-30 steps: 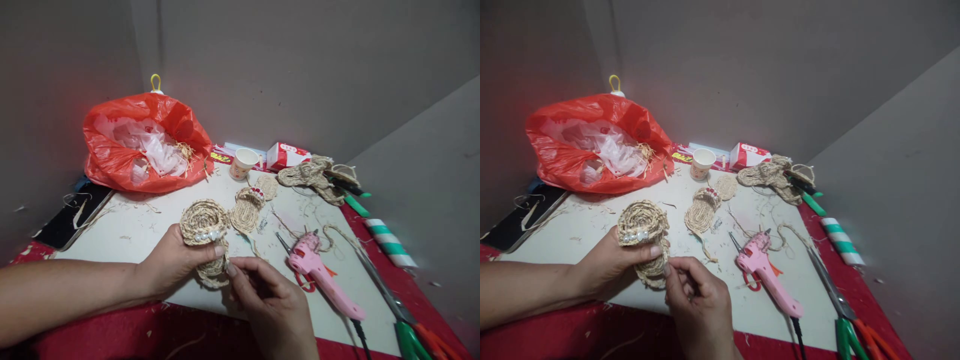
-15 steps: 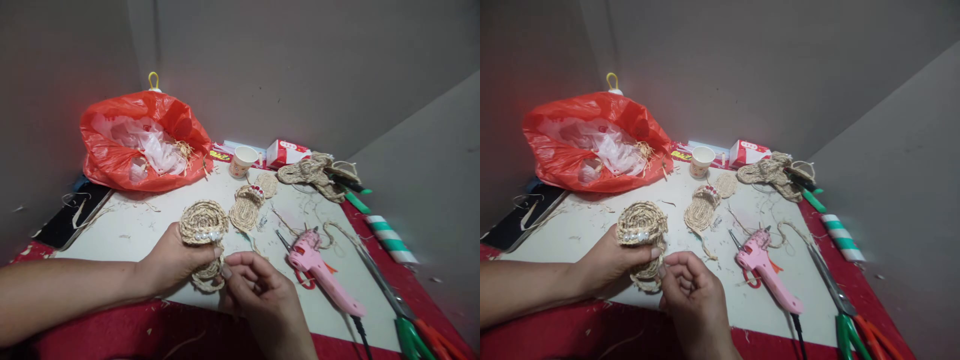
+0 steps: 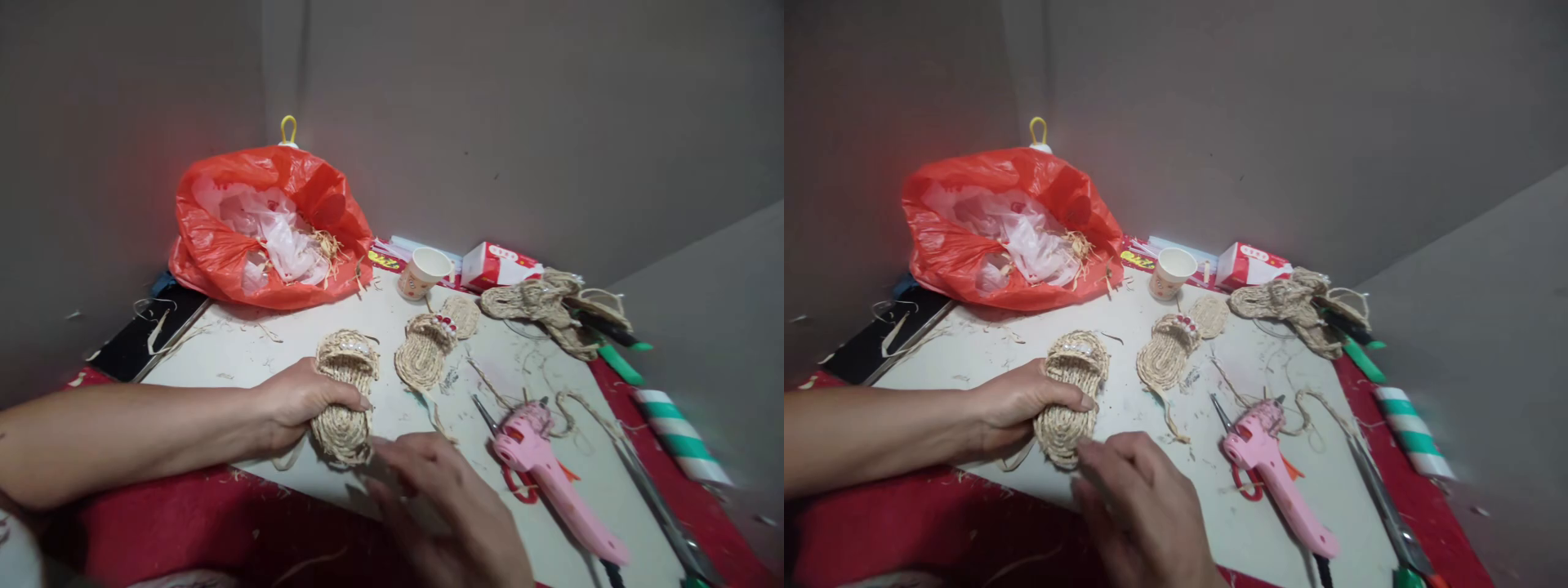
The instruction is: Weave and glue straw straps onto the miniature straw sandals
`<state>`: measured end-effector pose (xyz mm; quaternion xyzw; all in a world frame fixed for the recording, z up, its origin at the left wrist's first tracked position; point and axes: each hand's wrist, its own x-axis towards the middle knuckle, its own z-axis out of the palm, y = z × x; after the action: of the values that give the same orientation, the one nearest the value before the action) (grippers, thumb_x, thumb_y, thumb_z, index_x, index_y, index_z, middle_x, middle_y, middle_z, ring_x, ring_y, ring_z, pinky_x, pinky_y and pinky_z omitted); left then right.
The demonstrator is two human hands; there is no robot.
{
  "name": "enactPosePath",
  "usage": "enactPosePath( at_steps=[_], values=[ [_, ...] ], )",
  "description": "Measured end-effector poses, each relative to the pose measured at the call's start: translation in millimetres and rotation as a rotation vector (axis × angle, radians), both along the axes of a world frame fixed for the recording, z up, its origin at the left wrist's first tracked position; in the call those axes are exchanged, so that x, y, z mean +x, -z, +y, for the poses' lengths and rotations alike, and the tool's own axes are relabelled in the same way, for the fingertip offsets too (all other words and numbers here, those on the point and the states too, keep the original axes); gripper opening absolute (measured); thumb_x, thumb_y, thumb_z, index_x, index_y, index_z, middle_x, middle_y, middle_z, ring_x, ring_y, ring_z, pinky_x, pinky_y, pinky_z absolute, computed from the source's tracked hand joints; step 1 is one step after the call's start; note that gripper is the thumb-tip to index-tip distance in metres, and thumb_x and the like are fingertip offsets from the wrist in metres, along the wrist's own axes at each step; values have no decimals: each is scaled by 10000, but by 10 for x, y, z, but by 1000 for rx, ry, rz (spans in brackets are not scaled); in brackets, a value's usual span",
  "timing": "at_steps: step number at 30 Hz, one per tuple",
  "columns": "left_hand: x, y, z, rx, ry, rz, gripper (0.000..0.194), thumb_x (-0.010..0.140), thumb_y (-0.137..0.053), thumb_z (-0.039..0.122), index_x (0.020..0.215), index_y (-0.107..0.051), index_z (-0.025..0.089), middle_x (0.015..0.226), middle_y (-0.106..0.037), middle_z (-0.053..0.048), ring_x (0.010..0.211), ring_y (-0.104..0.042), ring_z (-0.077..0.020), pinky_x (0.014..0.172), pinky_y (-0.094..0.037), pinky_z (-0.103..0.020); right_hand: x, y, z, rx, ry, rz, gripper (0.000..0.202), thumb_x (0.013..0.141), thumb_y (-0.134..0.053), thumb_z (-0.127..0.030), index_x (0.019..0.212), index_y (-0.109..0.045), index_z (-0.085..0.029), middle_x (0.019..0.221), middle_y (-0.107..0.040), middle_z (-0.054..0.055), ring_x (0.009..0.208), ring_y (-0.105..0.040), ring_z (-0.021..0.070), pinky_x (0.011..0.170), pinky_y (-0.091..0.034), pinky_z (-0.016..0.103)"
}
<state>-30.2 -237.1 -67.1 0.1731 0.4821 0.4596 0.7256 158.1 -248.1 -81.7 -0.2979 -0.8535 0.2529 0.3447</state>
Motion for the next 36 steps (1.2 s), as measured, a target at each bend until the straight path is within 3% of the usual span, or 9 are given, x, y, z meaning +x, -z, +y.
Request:
enactPosePath(
  at_steps=[4, 9, 14, 23, 36],
  values=[
    [8, 49, -40, 53, 34, 19, 347, 563, -683, 33, 894, -725, 125, 743, -714, -56, 667, -652, -182, 649, -524, -289, -39, 56, 12, 147, -136, -187, 280, 848, -557, -139, 1086, -621, -272, 729, -594, -4, 585, -547, 134, 495, -432, 218],
    [27, 47, -68, 84, 42, 27, 447, 557, -662, 15, 986, -720, 130, 833, -726, -73, 734, -650, -186, 698, -516, -298, -60, 13, 24, 132, -219, -79, 309, 843, -515, -35, 1085, -578, -217, 790, -617, 38, 680, -586, 159, 573, -483, 250],
    [34, 7, -64, 105, 38, 30, 422, 535, -652, -4, 923, -742, 133, 756, -721, -42, 673, -624, -154, 656, -491, -258, -94, -41, 4, 66, -182, 0, 259, 862, -537, -46, 1062, -576, -206, 807, -626, 55, 691, -609, 170, 580, -512, 267],
    [41, 16, -65, 67, 61, 19, 417, 512, -649, 14, 904, -742, 124, 773, -722, -68, 675, -615, -163, 645, -500, -272, -92, 16, 10, 100, -93, 25, 253, 853, -559, -42, 1051, -569, -201, 810, -660, 51, 689, -623, 163, 593, -515, 264],
    [44, 28, -73, 22, 67, 43, 245, 475, -661, 66, 714, -667, 122, 679, -635, -23, 670, -596, -169, 681, -477, -305, -63, 23, 25, 115, -117, -10, 237, 855, -561, -44, 1042, -565, -190, 823, -667, 58, 724, -636, 165, 638, -529, 265]
  ],
)
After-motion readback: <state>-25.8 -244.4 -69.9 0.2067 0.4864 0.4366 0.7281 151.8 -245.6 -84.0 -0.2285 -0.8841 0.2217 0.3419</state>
